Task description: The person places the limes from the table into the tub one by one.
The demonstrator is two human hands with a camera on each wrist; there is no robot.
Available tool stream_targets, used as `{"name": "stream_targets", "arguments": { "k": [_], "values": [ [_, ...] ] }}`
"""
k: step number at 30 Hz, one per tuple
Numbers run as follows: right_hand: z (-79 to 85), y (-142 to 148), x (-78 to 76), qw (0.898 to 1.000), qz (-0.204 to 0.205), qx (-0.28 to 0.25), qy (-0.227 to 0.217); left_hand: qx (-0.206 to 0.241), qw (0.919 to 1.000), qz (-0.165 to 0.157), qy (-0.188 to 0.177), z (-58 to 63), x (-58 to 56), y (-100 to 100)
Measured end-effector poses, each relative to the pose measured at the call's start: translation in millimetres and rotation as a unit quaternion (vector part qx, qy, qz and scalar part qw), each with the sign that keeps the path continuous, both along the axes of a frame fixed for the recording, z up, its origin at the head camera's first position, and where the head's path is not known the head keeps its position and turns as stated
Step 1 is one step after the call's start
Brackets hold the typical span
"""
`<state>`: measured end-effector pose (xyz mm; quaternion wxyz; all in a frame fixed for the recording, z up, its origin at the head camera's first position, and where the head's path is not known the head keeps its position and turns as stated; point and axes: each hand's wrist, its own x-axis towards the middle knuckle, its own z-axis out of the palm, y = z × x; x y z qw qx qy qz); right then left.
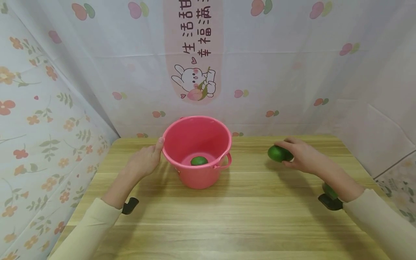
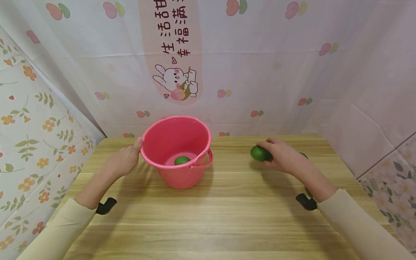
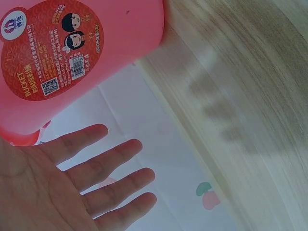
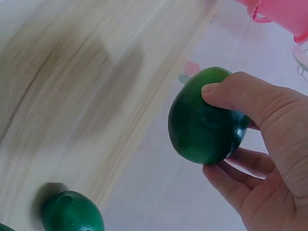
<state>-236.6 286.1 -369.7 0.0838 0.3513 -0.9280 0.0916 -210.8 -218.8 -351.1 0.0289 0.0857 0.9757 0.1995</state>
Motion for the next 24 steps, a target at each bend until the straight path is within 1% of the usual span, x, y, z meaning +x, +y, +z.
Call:
{"name": "stream_targets", "arguments": {
  "k": [16,24],
  "values": [
    [11.0,-14.1,5.2,0.997,0.045,-0.025,0.06,0.0,1.0,0.003,-0.006,0.3,0.8,1.2],
    [17.6,-19.9,7.1,0.996,0.049,-0.029,0.074,-0.007,0.9999,0.009,-0.012,1.6,0.9,1.2]
  ]
}}
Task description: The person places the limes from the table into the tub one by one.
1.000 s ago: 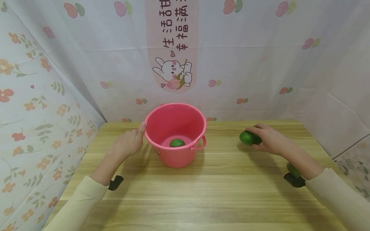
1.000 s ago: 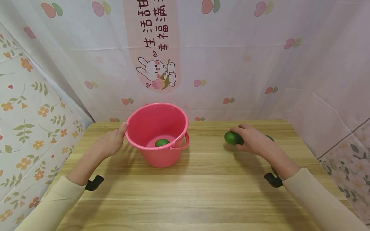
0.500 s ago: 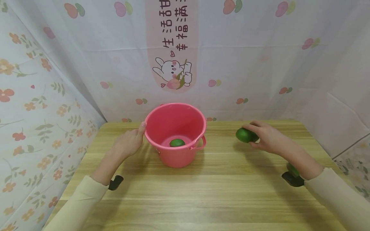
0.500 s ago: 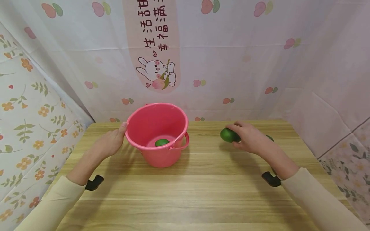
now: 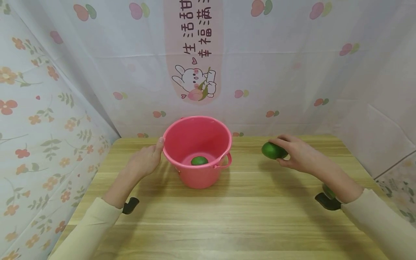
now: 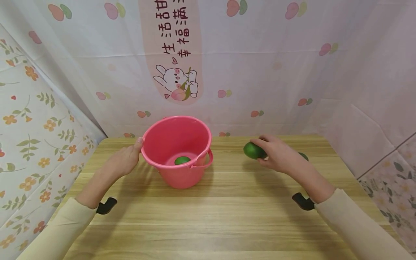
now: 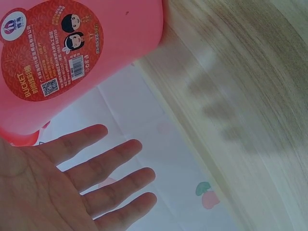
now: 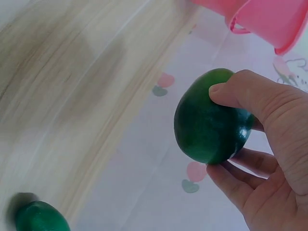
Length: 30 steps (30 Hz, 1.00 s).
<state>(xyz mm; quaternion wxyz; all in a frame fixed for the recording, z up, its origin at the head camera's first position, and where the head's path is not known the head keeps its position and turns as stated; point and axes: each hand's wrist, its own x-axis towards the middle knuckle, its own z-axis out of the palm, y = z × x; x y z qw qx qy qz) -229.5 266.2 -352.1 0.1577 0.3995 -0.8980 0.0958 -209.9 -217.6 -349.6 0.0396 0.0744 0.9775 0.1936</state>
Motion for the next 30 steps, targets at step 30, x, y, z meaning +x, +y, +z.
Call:
{"name": "stream_targets", "arguments": {
  "k": [30],
  "values": [
    [26.5,-36.3,8.2,1.0,0.02,-0.013,0.016,0.0,1.0,-0.005,0.002,-2.2,-0.8,-1.4]
  ]
}}
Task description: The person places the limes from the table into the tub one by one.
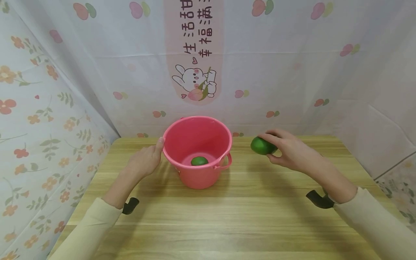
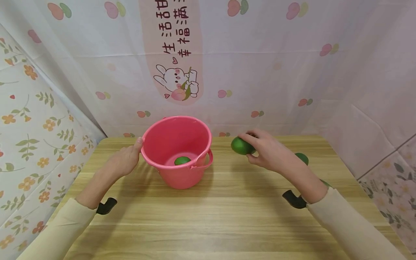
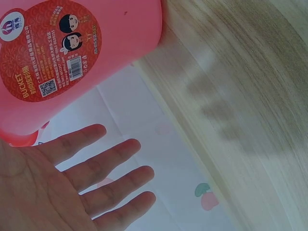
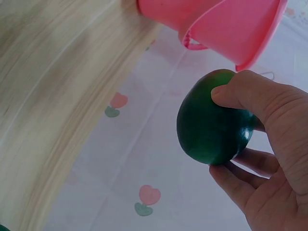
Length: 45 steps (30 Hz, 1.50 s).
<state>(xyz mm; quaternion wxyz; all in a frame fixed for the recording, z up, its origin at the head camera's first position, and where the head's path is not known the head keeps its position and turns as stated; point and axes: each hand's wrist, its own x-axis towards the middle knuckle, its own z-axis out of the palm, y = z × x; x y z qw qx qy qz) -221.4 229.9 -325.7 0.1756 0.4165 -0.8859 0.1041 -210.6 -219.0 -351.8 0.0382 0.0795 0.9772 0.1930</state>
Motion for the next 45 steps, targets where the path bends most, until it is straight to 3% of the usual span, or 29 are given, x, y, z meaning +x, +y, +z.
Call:
{"name": "stream_targets", "arguments": {
  "k": [45],
  "values": [
    [30.0,-37.8,3.8,0.998,0.036,-0.043,0.037,0.0,1.0,0.001,-0.008,1.4,0.2,1.2]
  ]
}}
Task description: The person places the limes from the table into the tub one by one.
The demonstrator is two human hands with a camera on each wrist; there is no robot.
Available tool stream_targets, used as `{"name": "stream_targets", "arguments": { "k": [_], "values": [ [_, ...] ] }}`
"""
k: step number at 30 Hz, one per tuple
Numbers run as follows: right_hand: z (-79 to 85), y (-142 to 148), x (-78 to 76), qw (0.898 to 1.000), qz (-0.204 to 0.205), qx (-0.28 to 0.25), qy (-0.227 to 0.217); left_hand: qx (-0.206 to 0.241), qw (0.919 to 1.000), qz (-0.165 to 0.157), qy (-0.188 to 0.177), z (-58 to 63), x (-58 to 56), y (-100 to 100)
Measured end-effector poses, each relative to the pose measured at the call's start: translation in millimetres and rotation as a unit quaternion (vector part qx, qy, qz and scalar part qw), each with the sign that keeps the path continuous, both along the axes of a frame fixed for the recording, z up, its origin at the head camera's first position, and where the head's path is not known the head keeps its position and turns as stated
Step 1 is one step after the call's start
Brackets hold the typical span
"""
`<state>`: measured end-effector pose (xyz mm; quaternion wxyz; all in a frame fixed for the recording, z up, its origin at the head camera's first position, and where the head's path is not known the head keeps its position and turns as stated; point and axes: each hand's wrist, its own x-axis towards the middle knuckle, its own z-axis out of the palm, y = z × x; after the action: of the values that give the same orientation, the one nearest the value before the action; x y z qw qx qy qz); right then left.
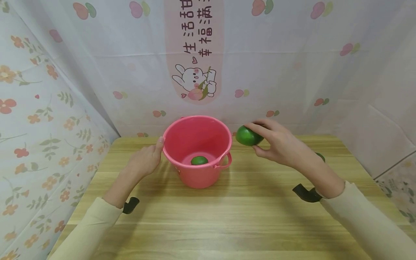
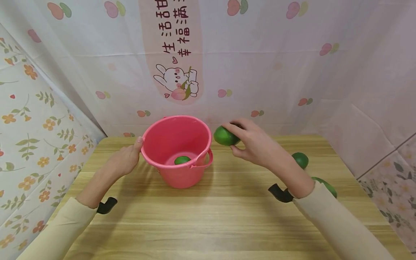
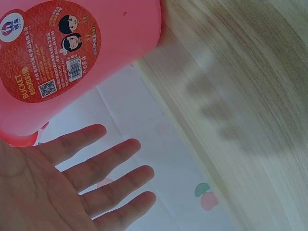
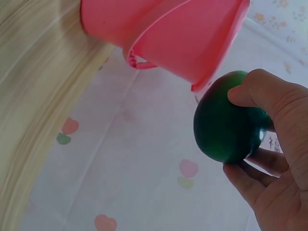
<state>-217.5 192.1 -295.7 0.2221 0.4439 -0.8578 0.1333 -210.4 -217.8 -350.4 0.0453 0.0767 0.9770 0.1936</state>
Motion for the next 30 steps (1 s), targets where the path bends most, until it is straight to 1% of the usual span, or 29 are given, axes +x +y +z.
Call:
{"name": "stream_targets", "arguments": {
  "k": [12,19,26,30],
  "values": [
    [4.7,-15.6,1.6,1.0,0.022,-0.017,0.005,0.003,1.0,-0.003,0.002,-0.8,-0.1,-0.8],
    [6.7,-24.1,3.6,1.0,0.025,-0.017,0.001,0.003,1.0,-0.001,0.004,-1.4,-0.9,-0.7],
    [6.9,-32.3,3.3,0.999,0.036,-0.02,0.002,0.007,1.0,-0.003,-0.001,-1.3,0.1,-0.2],
    [7.4,-37.7,2.7,0.999,0.042,-0.019,0.004,0.007,1.0,-0.004,0.003,-0.8,0.3,0.2]
  ]
}}
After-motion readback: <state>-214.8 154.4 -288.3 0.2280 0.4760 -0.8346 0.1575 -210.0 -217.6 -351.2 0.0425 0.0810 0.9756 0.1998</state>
